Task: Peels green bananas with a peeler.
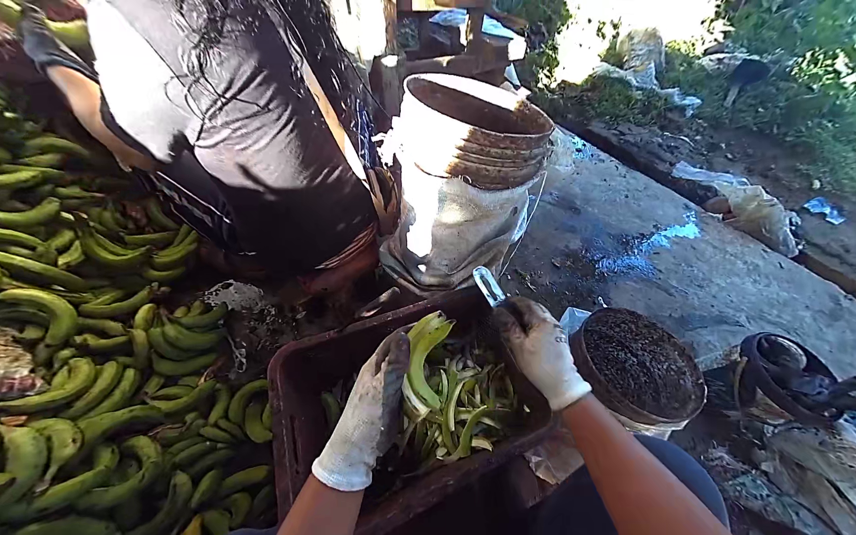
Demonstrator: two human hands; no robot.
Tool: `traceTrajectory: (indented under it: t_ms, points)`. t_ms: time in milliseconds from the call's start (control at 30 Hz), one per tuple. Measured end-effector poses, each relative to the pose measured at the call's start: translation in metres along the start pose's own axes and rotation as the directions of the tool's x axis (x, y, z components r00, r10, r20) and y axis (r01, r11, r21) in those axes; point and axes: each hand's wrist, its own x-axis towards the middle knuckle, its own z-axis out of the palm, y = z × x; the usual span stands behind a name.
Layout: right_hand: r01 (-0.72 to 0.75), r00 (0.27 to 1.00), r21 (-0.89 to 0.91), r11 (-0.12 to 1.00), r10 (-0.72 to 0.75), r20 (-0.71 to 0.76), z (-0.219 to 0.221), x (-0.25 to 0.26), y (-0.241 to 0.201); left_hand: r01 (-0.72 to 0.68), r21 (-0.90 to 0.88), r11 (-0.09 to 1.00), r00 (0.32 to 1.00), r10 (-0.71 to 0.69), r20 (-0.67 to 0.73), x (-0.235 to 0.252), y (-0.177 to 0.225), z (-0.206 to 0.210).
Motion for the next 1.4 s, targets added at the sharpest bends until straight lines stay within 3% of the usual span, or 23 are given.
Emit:
traceTrajectory:
  t_ms: [67,167,300,400,533,667,767,900,1000,1067,1200,1267,1333,1400]
  points:
    - [0.138,0.990,0.062,0.988,-0.135,-0.048,-0.003,-0.011,-0.009,-0.020,0.093,0.995,0.999,0.023,-0.031,0.003,0.004,-0.009]
    - [0.266,0.961,0.210,0.941,-0.276,0.019,0.003,-0.039,-0.025,-0.019,0.194,0.981,0.997,0.035,-0.075,0.006,0.008,-0.016]
    - [0.330,0.876,0.414,0.848,-0.439,0.201,0.014,-0.058,-0.030,-0.068,-0.041,0.997,0.992,0.063,-0.109,0.003,0.008,-0.014]
    - [0.352,0.799,0.461,0.814,-0.518,0.305,0.020,-0.068,-0.031,-0.094,-0.206,0.974,0.991,0.073,-0.108,0.006,0.003,-0.012]
    - [0.363,0.746,0.449,0.817,-0.543,0.385,0.023,-0.070,-0.030,-0.098,-0.188,0.977,0.994,0.086,-0.073,0.000,-0.002,-0.009]
    - [0.417,0.774,0.390,0.821,-0.546,0.322,0.028,-0.062,-0.023,-0.075,-0.132,0.988,0.997,0.074,-0.013,-0.009,0.000,0.000]
    - [0.516,0.835,0.246,0.821,-0.546,0.069,0.032,-0.045,-0.016,-0.046,-0.128,0.991,0.999,0.045,-0.007,-0.010,-0.001,0.008]
    - [0.356,0.926,0.134,0.925,-0.330,-0.185,0.018,-0.009,-0.007,0.074,-0.074,0.995,0.997,-0.072,0.019,-0.006,-0.003,0.004]
    - [0.236,0.970,0.231,0.944,-0.214,-0.116,-0.002,-0.009,-0.012,0.122,-0.175,0.977,0.990,-0.107,0.093,-0.003,-0.004,-0.004]
    - [0.190,0.979,0.342,0.920,-0.202,-0.001,0.000,-0.027,-0.025,0.087,-0.214,0.973,0.996,-0.080,0.042,0.000,-0.001,-0.004]
    - [0.205,0.928,0.490,0.847,-0.327,0.178,0.017,-0.069,-0.040,-0.144,-0.046,0.989,0.973,0.133,-0.190,0.003,-0.001,-0.001]
    - [0.245,0.883,0.499,0.831,-0.404,0.238,0.024,-0.081,-0.041,-0.216,-0.069,0.974,0.953,0.195,-0.232,0.005,-0.005,-0.001]
    - [0.298,0.856,0.459,0.837,-0.447,0.259,0.031,-0.084,-0.038,-0.230,-0.119,0.966,0.961,0.206,-0.182,0.004,-0.005,-0.003]
    - [0.370,0.863,0.401,0.838,-0.469,0.184,0.034,-0.072,-0.035,-0.193,-0.131,0.972,0.980,0.184,-0.080,-0.002,-0.002,-0.004]
